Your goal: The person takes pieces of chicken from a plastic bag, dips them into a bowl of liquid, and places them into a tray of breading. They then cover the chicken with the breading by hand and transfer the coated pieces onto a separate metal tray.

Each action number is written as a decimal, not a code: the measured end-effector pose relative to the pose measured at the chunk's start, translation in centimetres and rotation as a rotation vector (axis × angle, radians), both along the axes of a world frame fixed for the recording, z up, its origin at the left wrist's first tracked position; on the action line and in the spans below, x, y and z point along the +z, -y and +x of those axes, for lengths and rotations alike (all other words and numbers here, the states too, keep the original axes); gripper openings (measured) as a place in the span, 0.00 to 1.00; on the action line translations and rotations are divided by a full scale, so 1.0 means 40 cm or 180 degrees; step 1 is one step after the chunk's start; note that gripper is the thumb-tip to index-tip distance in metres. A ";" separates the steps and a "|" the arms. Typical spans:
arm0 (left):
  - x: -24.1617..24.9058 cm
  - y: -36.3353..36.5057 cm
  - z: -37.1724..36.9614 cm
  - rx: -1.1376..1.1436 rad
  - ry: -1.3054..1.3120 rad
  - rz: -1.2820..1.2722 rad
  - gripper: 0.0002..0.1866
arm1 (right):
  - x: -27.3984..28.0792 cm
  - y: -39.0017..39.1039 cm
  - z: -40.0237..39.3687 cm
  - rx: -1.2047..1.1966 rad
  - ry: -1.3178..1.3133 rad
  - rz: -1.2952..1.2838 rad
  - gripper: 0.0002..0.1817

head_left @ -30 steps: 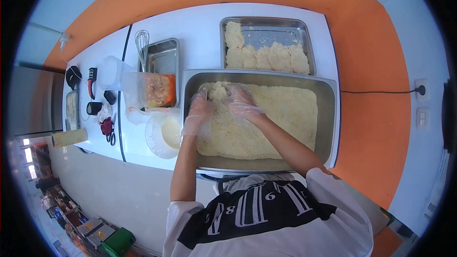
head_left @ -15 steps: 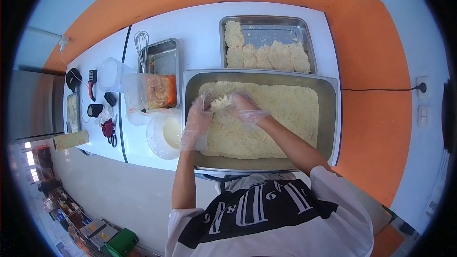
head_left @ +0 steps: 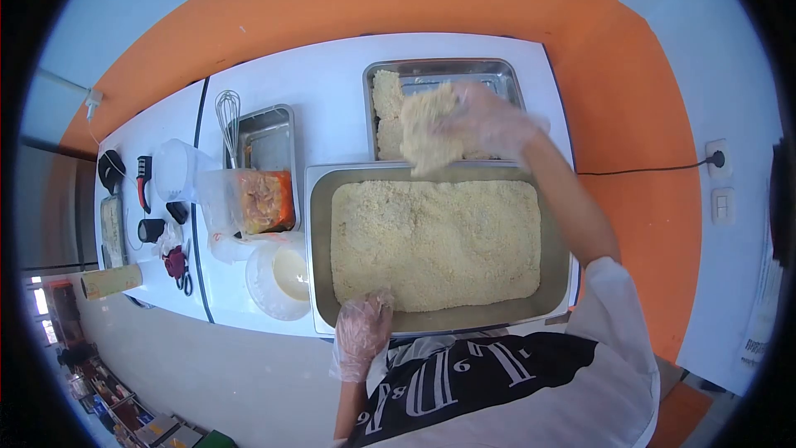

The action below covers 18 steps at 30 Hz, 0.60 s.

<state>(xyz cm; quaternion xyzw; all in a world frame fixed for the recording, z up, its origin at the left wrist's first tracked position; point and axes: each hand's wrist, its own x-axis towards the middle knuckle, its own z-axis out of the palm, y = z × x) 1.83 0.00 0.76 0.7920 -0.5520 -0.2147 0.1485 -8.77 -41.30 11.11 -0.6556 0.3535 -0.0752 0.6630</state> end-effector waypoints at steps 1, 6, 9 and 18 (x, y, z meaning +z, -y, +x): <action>-0.020 0.003 0.001 0.0126 0.0094 -0.0700 0.14 | -0.044 0.078 0.008 -0.0057 -0.0192 -0.0226 0.26; -0.010 0.004 -0.011 0.0531 0.0309 -0.0525 0.15 | -0.051 0.250 0.129 0.0191 -0.1297 -0.0890 0.34; -0.022 0.001 -0.008 0.0579 0.0284 -0.0468 0.16 | -0.272 0.409 0.187 0.0649 -0.0971 -0.0386 0.39; -0.030 0.013 -0.007 0.0667 0.0295 -0.0311 0.15 | -0.542 0.515 0.281 0.0825 -0.2342 -0.1589 0.51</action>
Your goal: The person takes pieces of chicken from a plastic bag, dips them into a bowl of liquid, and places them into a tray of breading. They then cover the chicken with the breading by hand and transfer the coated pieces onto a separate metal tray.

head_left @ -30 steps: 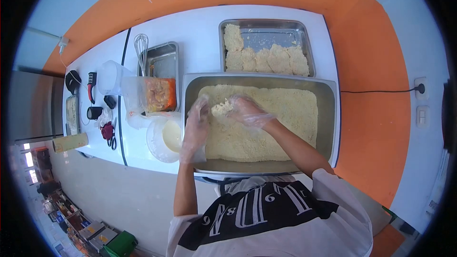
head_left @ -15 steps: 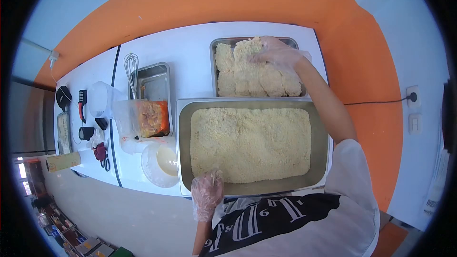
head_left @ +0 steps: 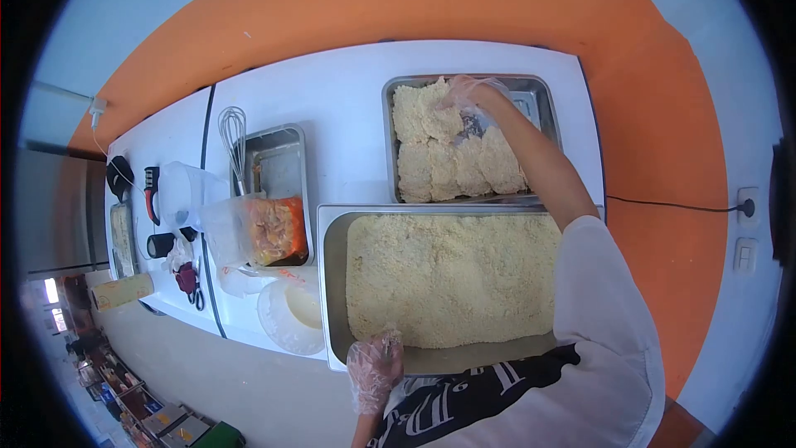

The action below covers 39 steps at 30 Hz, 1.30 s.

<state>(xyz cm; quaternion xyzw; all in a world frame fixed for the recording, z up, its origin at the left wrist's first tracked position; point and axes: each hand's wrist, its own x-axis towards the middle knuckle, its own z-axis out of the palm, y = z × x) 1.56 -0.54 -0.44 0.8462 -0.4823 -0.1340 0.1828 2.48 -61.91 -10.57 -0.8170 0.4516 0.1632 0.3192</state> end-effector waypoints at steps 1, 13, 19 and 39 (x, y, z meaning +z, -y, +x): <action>0.002 -0.001 -0.004 0.0015 0.0004 -0.0044 0.15 | 0.013 -0.018 0.001 -0.0270 0.0054 0.0124 0.46; 0.020 0.005 0.004 -0.0068 -0.0268 0.0158 0.20 | -0.045 -0.087 -0.104 -0.0186 0.1015 -0.0397 0.26; 0.049 0.137 0.088 -0.0076 -0.0703 -0.0293 0.25 | 0.143 -0.184 -0.176 -0.0234 0.1138 -0.0757 0.33; -0.219 0.439 0.235 -0.0739 0.0840 -0.0291 0.22 | 0.249 -0.861 -0.646 -0.1412 0.1837 0.1428 0.27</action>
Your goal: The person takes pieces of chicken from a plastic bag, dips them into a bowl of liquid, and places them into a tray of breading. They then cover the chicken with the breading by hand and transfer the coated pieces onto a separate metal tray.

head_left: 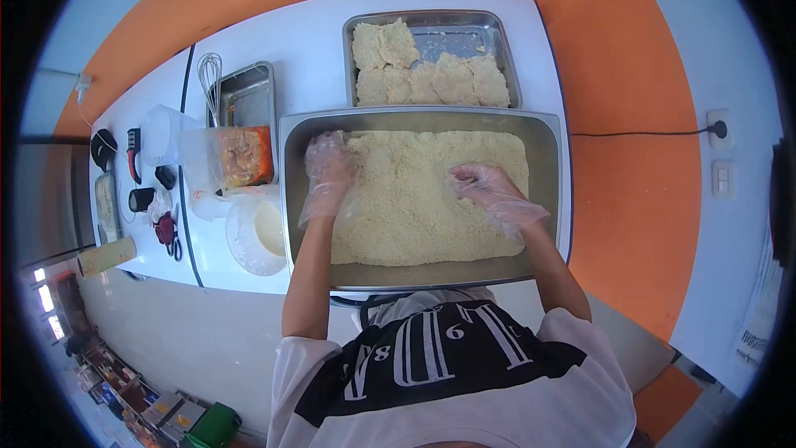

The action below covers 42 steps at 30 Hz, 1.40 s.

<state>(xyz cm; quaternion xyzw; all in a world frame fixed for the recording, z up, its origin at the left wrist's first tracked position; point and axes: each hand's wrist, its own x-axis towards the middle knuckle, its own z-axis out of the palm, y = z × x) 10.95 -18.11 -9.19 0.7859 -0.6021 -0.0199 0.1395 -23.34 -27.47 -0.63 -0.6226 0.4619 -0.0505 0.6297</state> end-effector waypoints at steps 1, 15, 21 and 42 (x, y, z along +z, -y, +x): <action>0.004 -0.003 -0.002 -0.0022 0.0020 -0.0001 0.22 | 0.001 0.002 0.002 -0.0022 0.0020 -0.0001 0.27; 0.371 -0.026 -0.114 -0.0189 -0.1014 0.0585 0.24 | -0.024 0.118 0.333 0.1717 0.1556 -0.2217 0.45; 0.421 -0.018 -0.082 -0.0204 -0.1130 0.0286 0.28 | 0.077 0.153 0.371 0.2592 0.0634 -0.0601 0.33; 0.239 -0.400 -0.222 0.0598 -0.1051 0.1007 0.17 | 0.074 0.619 0.314 0.0375 -0.0256 -0.0230 0.31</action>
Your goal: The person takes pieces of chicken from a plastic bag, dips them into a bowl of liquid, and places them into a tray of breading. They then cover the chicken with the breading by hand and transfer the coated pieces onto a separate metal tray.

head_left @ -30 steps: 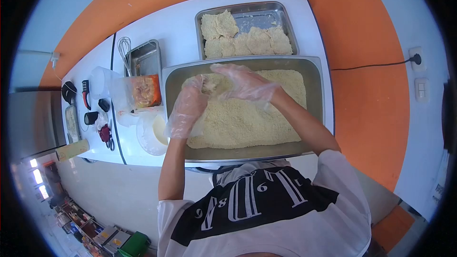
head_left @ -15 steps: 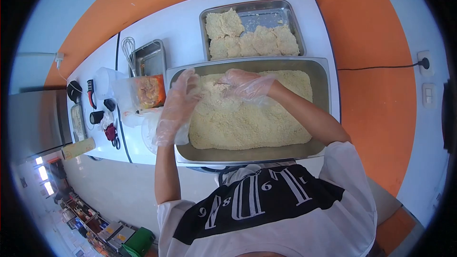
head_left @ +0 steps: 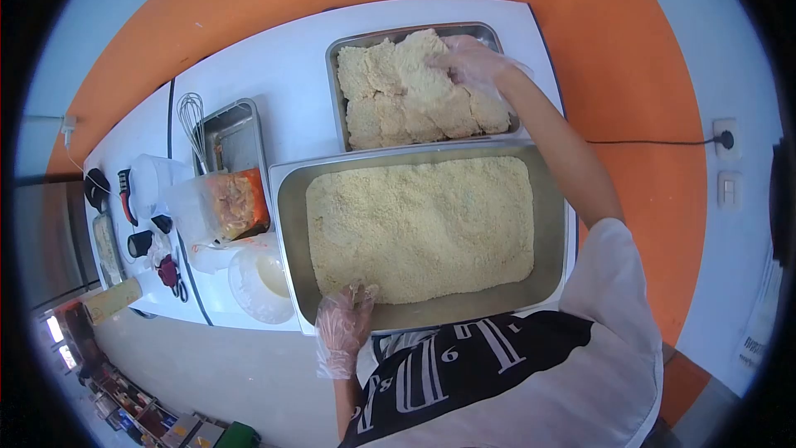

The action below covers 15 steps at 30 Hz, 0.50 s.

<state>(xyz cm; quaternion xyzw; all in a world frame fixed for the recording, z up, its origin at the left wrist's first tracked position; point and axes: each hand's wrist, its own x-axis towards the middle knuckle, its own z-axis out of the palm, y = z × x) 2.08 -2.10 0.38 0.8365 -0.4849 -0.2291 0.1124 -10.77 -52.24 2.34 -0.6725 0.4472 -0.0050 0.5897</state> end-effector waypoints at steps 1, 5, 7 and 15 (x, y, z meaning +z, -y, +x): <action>-0.004 0.005 -0.004 0.0037 -0.0020 -0.0007 0.17 | -0.026 0.028 0.019 -0.0265 0.0239 0.0101 0.29; -0.020 -0.009 0.006 0.0291 0.0097 -0.0391 0.16 | -0.173 0.134 0.085 -0.0793 0.0584 0.0748 0.24; -0.016 -0.009 0.009 0.0181 0.0042 -0.0140 0.18 | -0.331 0.195 0.094 -0.0537 0.0441 0.0649 0.23; -0.003 0.013 0.003 0.0463 0.0017 -0.0124 0.15 | -0.328 0.189 0.114 -0.0215 -0.0242 -0.0532 0.22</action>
